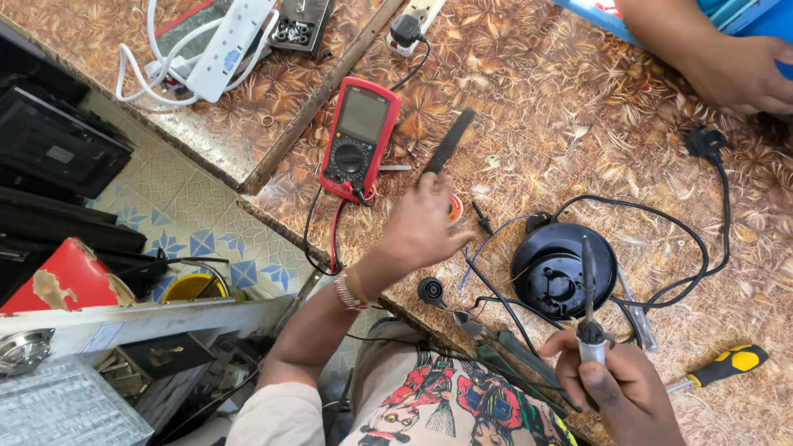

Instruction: The person strips the insulation from wires using pliers and then uses a soldering iron to connect the wires back together on an electronic component.

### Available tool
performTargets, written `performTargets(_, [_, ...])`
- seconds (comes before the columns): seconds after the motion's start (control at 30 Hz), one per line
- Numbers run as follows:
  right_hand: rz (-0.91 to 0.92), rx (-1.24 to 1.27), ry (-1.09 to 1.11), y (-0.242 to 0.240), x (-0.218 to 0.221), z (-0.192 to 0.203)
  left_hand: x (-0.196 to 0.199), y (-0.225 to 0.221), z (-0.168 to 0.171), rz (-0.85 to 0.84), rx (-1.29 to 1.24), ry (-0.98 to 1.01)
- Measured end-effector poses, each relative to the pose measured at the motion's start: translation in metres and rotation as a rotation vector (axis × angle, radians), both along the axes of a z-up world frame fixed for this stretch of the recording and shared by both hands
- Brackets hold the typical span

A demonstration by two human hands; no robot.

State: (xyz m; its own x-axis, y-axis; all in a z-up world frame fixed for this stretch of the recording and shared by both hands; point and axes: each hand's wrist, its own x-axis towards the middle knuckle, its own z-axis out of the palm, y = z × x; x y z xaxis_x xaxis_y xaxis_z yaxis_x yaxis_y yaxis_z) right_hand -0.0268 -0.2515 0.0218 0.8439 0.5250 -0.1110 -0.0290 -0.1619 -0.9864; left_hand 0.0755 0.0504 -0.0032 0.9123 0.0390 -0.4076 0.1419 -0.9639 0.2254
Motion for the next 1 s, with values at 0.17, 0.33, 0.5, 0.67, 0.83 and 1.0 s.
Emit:
performTargets(0.17, [-0.070, 0.048, 0.027, 0.002, 0.001, -0.006, -0.038, 0.051, -0.018, 0.252, -0.250, -0.274])
performTargets(0.33, [0.020, 0.046, 0.014, 0.011, 0.011, -0.010, -0.040, 0.020, -0.035, 0.223, -0.185, -0.090])
performTargets(0.5, [0.083, 0.069, 0.014, 0.015, 0.015, -0.021, -0.035, 0.012, -0.066, 0.061, -0.033, -0.141])
performTargets(0.67, [0.032, 0.025, 0.068, 0.019, 0.013, -0.024, -0.034, 0.016, -0.037, 0.116, -0.121, -0.013])
performTargets(0.83, [0.024, 0.002, -0.008, 0.018, 0.019, -0.025, -0.070, 0.031, -0.029, 0.471, -0.725, -0.231])
performTargets(1.0, [0.120, -0.308, 0.091, 0.023, 0.034, -0.028, -0.086, 0.014, -0.078, 0.728, -1.446, -0.319])
